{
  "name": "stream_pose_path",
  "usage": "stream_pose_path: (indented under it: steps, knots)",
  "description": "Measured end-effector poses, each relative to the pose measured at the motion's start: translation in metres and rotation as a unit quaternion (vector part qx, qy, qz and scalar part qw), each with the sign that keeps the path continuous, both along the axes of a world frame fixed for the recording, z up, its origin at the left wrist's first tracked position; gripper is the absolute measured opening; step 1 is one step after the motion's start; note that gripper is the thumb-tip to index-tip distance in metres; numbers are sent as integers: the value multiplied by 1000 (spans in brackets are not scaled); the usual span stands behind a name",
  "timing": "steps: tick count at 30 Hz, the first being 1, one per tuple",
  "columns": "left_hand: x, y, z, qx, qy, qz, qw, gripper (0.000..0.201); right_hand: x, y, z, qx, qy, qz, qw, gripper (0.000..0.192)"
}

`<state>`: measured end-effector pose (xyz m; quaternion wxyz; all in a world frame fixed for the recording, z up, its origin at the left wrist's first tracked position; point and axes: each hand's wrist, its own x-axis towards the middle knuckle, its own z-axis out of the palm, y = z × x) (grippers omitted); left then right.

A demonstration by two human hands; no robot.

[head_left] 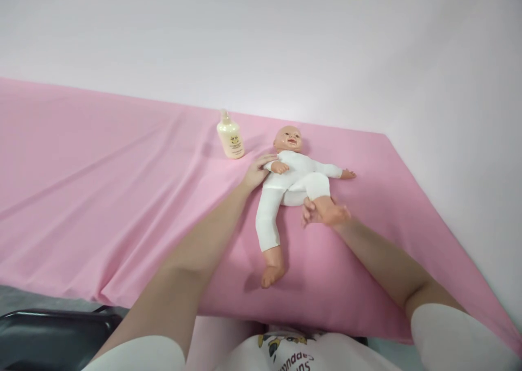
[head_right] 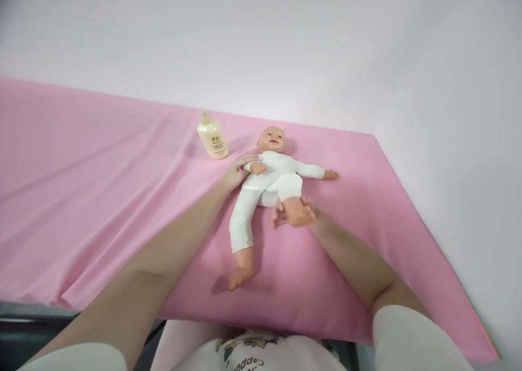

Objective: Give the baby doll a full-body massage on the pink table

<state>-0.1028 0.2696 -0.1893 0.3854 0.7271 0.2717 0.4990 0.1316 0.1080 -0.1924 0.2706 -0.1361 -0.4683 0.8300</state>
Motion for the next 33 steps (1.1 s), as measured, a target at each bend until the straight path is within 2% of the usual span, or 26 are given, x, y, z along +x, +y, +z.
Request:
stream_pose_path:
  steps: [2, 4, 5, 7, 10, 13, 15, 18, 22, 25, 27, 29, 31, 33]
  knots:
    - [-1, -5, 5, 19, 18, -22, 999, 32, 1, 2, 6, -56, 44, -141, 987, 61]
    - [-2, -7, 7, 24, 19, -26, 999, 31, -1, 5, 14, -100, 74, -206, 970, 53]
    - [-3, -7, 8, 25, 19, -25, 999, 31, -2, 6, 16, -110, 83, -210, 968, 52]
    - [-3, -8, 7, 21, 14, -23, 999, 34, -4, 6, 17, -103, 106, -178, 973, 54]
    - [-1, -7, 4, -6, -17, 13, 1000, 44, -6, 1, 13, -50, 120, -69, 989, 61]
    - [0, 0, -3, -44, -50, 79, 995, 46, -9, -5, 14, 16, 7, 87, 996, 59]
    - [-1, 6, -10, -60, -67, 108, 990, 40, -11, -7, 19, 60, -111, 167, 978, 51]
    - [-3, 17, -18, -62, -88, 123, 986, 36, -15, -7, 28, 83, -175, 187, 963, 44]
    - [-4, 21, -21, -60, -90, 120, 987, 43, -15, -3, 30, 71, -127, 207, 968, 44]
    - [-3, 16, -15, -67, -96, 100, 988, 40, -12, -2, 25, 45, -81, 225, 970, 58]
    - [-2, 9, -9, -42, -73, 70, 994, 34, -10, -5, 21, 27, -35, 200, 979, 65]
    - [-2, 3, -3, 1, -25, 35, 999, 28, -10, -8, 19, 17, 30, 139, 990, 65]
    - [-1, -2, 3, 35, 19, 12, 999, 27, -11, -8, 18, -1, 85, 38, 996, 61]
    - [-2, -4, 6, 48, 36, 10, 998, 28, -12, -4, 18, -39, 95, -80, 992, 56]
